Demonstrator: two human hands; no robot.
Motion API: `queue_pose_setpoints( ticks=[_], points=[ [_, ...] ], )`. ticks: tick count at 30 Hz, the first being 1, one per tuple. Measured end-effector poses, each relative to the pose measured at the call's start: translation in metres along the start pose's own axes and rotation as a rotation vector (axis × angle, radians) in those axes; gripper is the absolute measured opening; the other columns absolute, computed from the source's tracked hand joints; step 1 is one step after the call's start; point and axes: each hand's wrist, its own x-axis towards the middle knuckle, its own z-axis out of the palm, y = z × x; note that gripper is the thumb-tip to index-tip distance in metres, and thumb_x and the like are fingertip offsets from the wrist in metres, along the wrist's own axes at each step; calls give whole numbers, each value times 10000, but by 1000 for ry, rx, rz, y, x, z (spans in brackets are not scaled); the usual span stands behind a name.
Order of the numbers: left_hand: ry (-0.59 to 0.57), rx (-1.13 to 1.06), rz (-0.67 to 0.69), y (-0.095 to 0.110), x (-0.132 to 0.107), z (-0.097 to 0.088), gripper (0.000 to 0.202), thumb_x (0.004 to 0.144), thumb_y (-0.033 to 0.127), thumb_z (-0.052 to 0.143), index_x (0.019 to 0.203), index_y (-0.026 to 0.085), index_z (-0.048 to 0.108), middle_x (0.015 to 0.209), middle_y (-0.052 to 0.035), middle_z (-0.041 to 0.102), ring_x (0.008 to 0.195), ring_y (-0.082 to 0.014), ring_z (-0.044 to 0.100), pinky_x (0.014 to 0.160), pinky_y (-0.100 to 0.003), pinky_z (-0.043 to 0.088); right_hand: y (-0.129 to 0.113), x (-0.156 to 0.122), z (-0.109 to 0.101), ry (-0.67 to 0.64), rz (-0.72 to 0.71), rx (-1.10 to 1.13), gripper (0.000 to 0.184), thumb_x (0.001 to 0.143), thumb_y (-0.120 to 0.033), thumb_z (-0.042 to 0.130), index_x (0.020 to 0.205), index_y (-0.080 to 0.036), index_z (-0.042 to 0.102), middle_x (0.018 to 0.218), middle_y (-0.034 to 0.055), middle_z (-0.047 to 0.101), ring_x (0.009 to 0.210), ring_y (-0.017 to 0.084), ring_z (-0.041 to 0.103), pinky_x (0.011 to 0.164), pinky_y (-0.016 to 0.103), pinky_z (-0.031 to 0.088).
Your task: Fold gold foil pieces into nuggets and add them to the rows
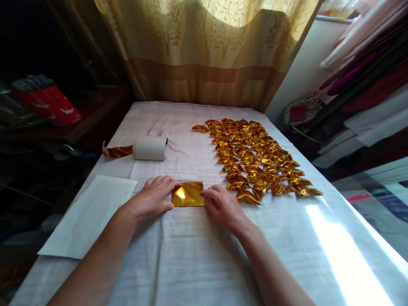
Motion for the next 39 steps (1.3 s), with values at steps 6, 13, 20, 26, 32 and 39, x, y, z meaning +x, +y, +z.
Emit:
queue_pose_setpoints(
  ticks=[6,13,20,26,32,39],
  points=[
    [12,12,-1,1,0,1,513,773,254,616,1274,304,515,1310,-30,549,1256,-240,472,1036,-379,337,-38,-9,26,-47,-222,-152,498,949,-339,541,1419,-178,498,1474,135,483,1376,283,392,1138,470,298],
    [1,4,-14,3,-2,-2,519,761,234,630,1264,301,519,1325,-35,544,1260,-241,466,1050,-401,330,-27,-25,32,-293,-256,-169,690,972,-575,425,1543,-217,280,1611,77,213,1501,247,159,1216,527,24],
    [3,17,-24,5,-1,-1,556,738,201,618,1276,297,517,1327,-44,547,1260,-247,466,1055,-407,339,3,-41,12,-262,-161,-257,641,983,-519,445,1525,-202,318,1599,71,231,1493,273,186,1211,574,60],
    [-36,21,14,-1,-6,-6,597,753,140,540,1329,296,526,1403,-36,526,1301,-233,459,1092,-403,344,7,-43,12,-263,-149,-333,651,970,-488,484,1522,-183,323,1591,82,236,1481,310,217,1196,610,127],
    [294,169,66,36,-27,23,354,909,271,525,1249,260,621,1438,-60,540,1368,-260,425,1167,-481,248,14,-46,19,-173,-186,-316,644,979,-538,438,1529,-230,311,1594,59,249,1482,286,224,1205,582,126],
    [261,237,259,49,-42,83,686,953,601,398,1505,197,350,1544,-86,405,1432,-238,361,1202,-429,169,17,-47,22,-142,-193,-283,645,982,-555,416,1525,-218,323,1585,61,280,1479,267,238,1211,559,118]
  ],
)
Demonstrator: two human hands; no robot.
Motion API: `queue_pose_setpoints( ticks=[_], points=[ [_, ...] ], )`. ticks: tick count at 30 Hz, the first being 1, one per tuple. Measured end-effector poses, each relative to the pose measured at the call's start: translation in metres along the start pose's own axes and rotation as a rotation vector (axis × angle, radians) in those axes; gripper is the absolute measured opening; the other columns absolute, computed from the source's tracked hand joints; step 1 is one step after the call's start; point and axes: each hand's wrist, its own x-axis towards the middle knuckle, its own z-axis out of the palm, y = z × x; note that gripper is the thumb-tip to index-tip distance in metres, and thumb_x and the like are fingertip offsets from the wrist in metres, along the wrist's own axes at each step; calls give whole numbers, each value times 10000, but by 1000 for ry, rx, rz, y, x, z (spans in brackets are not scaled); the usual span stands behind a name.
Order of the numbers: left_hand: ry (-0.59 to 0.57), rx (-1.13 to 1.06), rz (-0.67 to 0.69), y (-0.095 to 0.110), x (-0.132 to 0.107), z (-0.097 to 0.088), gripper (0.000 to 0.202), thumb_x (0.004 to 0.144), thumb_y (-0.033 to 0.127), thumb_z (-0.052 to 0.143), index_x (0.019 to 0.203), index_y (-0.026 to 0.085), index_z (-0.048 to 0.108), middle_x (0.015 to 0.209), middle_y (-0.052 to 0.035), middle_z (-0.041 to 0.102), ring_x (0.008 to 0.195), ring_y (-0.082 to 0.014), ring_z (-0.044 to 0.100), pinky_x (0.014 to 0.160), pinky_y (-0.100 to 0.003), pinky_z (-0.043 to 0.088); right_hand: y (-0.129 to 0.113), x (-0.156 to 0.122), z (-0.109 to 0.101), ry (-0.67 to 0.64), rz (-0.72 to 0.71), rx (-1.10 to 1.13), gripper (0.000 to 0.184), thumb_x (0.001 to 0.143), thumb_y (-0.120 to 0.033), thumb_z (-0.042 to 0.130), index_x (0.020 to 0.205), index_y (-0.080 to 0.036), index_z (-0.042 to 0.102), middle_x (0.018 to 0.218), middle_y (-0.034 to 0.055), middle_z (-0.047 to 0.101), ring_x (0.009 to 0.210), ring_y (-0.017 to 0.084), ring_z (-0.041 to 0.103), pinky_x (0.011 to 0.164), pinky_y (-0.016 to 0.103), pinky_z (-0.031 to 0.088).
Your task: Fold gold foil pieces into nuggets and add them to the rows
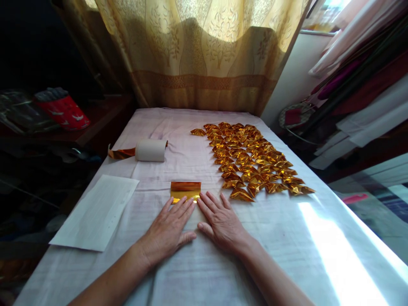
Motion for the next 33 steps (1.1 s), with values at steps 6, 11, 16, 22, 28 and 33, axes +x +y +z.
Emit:
queue_pose_setpoints(
  ticks=[6,11,16,22,28,33],
  points=[
    [43,-1,-58,-21,-20,-4,631,971,584,366,1498,238,373,1501,-85,473,1402,-232,411,1189,-434,195,-2,0,-2,18,17,-2,604,987,-533,428,1504,-224,371,1573,64,319,1469,270,265,1202,564,130],
    [137,-19,-124,-36,-10,-15,327,1007,335,423,1213,218,647,1257,-64,686,1166,-208,615,1077,-412,354,-8,5,-11,40,29,-21,519,982,-448,489,1446,-218,465,1530,84,417,1427,284,340,1170,564,194],
    [165,39,-102,-45,10,-28,125,930,275,582,935,220,694,970,-33,724,929,-214,641,883,-370,438,-15,23,-32,74,43,-71,243,928,-297,605,1151,-239,685,1295,74,647,1225,259,526,1055,466,344],
    [189,199,-29,-41,13,-28,126,918,199,572,814,189,641,784,-28,675,757,-206,616,715,-345,413,-13,40,-35,110,22,-111,87,900,-254,650,954,-223,711,1115,61,706,1064,228,571,898,365,387],
    [325,269,-7,-40,12,-21,187,924,157,527,754,193,596,696,-16,638,676,-202,582,670,-345,390,-4,40,-25,176,-32,-96,114,932,-268,622,1017,-243,693,1108,47,707,1022,214,586,882,350,377],
    [352,231,-73,-41,13,-19,228,970,184,450,834,192,633,808,-36,676,744,-192,594,699,-338,401,1,38,-20,250,-42,-51,136,966,-254,561,995,-234,692,1083,46,712,981,198,602,850,331,384]
  ],
)
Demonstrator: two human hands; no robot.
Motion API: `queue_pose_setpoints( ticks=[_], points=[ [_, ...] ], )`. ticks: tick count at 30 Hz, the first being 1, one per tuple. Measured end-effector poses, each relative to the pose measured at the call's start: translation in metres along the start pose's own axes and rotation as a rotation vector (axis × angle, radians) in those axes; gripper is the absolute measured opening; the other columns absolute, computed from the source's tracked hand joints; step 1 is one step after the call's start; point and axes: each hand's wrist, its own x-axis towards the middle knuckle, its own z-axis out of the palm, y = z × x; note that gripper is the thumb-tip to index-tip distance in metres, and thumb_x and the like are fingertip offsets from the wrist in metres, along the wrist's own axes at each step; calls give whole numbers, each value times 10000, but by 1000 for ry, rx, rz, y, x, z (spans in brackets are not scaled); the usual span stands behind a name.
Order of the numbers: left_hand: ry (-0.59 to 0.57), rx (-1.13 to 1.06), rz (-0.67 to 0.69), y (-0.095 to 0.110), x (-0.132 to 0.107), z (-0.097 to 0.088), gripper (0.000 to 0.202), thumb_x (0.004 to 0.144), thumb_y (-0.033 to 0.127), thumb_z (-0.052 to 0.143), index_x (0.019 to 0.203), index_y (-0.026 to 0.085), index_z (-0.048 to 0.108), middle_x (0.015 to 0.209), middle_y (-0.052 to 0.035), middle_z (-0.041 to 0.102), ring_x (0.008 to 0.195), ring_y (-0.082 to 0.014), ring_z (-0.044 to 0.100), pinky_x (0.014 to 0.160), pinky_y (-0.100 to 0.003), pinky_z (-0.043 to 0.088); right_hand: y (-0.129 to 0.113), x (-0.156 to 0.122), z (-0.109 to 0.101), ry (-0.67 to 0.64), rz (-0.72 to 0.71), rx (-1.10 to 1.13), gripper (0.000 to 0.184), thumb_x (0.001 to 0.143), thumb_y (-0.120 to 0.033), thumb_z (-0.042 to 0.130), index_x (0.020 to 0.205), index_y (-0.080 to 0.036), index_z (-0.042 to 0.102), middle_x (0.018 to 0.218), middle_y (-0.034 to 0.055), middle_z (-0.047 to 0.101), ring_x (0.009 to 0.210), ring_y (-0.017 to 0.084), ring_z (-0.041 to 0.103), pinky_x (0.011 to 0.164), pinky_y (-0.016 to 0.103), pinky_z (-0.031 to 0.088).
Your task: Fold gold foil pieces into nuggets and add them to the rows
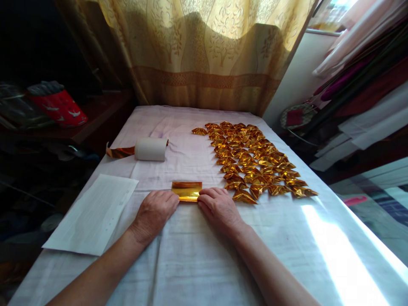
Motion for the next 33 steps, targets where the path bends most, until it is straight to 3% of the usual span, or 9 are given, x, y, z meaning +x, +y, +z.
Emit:
queue_pose_setpoints(
  ticks=[7,15,33],
  points=[
    [-41,-190,-181,-8,-3,8,264,991,336,455,859,197,637,843,-43,668,790,-207,584,753,-345,425,6,9,4,4,71,23,234,983,-292,501,876,-211,693,929,59,691,868,188,594,820,319,423],
    [-124,-223,-340,-9,6,9,271,955,373,526,756,204,600,781,-26,650,758,-209,591,734,-340,408,2,12,17,113,201,103,214,944,-277,538,777,-200,648,857,52,650,818,192,572,772,309,432],
    [-115,-213,-363,-9,12,8,321,945,382,534,677,211,577,700,-17,635,688,-192,569,666,-329,370,0,10,24,178,232,73,241,960,-316,505,780,-215,629,853,56,658,814,200,575,775,324,418]
  ],
)
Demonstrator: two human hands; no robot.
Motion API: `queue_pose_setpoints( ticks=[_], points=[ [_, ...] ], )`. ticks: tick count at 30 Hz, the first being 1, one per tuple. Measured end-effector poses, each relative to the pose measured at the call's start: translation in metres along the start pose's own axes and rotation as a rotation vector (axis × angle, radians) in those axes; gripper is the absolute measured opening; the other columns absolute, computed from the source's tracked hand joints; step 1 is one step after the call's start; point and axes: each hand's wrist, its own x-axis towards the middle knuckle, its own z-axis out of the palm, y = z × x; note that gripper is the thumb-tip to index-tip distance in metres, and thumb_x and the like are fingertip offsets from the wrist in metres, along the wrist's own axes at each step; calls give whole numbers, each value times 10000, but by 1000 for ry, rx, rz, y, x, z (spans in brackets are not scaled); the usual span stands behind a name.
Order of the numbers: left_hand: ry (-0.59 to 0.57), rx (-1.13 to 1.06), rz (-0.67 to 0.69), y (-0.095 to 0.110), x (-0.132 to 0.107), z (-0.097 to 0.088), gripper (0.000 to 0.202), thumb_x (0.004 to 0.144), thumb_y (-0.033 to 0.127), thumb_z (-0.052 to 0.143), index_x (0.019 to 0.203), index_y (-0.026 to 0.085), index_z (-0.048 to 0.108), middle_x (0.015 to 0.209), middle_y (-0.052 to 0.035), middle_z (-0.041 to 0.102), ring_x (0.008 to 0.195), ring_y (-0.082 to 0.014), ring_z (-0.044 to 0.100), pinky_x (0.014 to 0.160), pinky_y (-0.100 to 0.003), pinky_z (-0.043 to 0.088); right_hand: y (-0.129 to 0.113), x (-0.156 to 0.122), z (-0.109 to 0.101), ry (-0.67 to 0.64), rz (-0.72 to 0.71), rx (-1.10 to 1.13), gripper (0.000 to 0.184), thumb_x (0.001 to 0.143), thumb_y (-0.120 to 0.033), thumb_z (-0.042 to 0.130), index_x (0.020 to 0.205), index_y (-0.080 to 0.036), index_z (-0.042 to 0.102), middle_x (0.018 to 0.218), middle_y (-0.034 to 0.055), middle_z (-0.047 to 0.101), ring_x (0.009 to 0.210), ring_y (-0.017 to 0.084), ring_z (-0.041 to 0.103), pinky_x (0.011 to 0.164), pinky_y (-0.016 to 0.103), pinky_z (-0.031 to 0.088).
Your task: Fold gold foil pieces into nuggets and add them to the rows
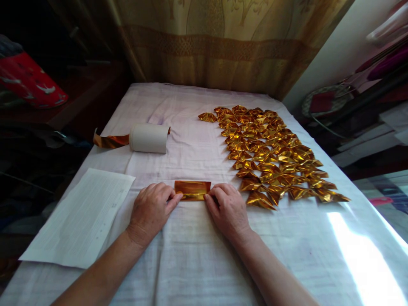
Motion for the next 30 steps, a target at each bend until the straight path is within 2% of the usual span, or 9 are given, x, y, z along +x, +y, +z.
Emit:
queue_pose_setpoints(
  ticks=[10,14,21,23,26,28,30],
  points=[
    [-9,82,-2,1,-1,2,320,938,398,543,676,215,568,690,-18,621,682,-196,568,648,-326,358,-1,0,0,-19,8,-23,211,955,-299,521,796,-208,626,877,58,660,840,201,585,792,324,418],
    [-10,76,-25,3,0,2,307,932,389,551,681,213,558,696,-23,616,694,-203,572,647,-328,357,-1,0,1,-24,9,-8,122,937,-265,547,896,-206,645,922,55,661,877,199,588,793,311,424],
    [29,95,-8,0,-3,2,272,952,377,524,747,206,579,744,-25,621,710,-205,573,667,-336,389,-3,1,2,-15,-35,11,159,959,-243,527,918,-226,680,997,60,666,924,208,575,838,327,427],
    [85,95,48,4,-7,1,251,973,355,490,835,200,631,799,-37,647,747,-204,581,699,-337,409,-4,1,2,-17,-28,12,153,953,-237,534,910,-220,679,987,60,666,918,211,573,839,332,426],
    [151,34,233,15,-14,0,249,991,305,455,1069,221,676,961,-54,694,904,-212,598,839,-353,424,-4,1,2,-33,-16,10,149,948,-233,536,905,-219,678,987,61,664,915,210,571,838,335,425],
    [105,-26,346,24,-20,2,305,995,333,443,1175,219,661,1111,-67,697,1063,-232,580,984,-390,379,-5,1,1,-46,-6,9,139,945,-228,543,912,-216,677,996,62,664,920,211,570,844,336,424],
    [40,-41,379,30,-24,6,406,998,422,413,1263,200,625,1255,-74,666,1183,-248,537,1061,-405,314,-5,2,1,-51,2,5,129,941,-222,549,912,-212,674,997,62,665,923,211,569,848,334,422]
  ],
)
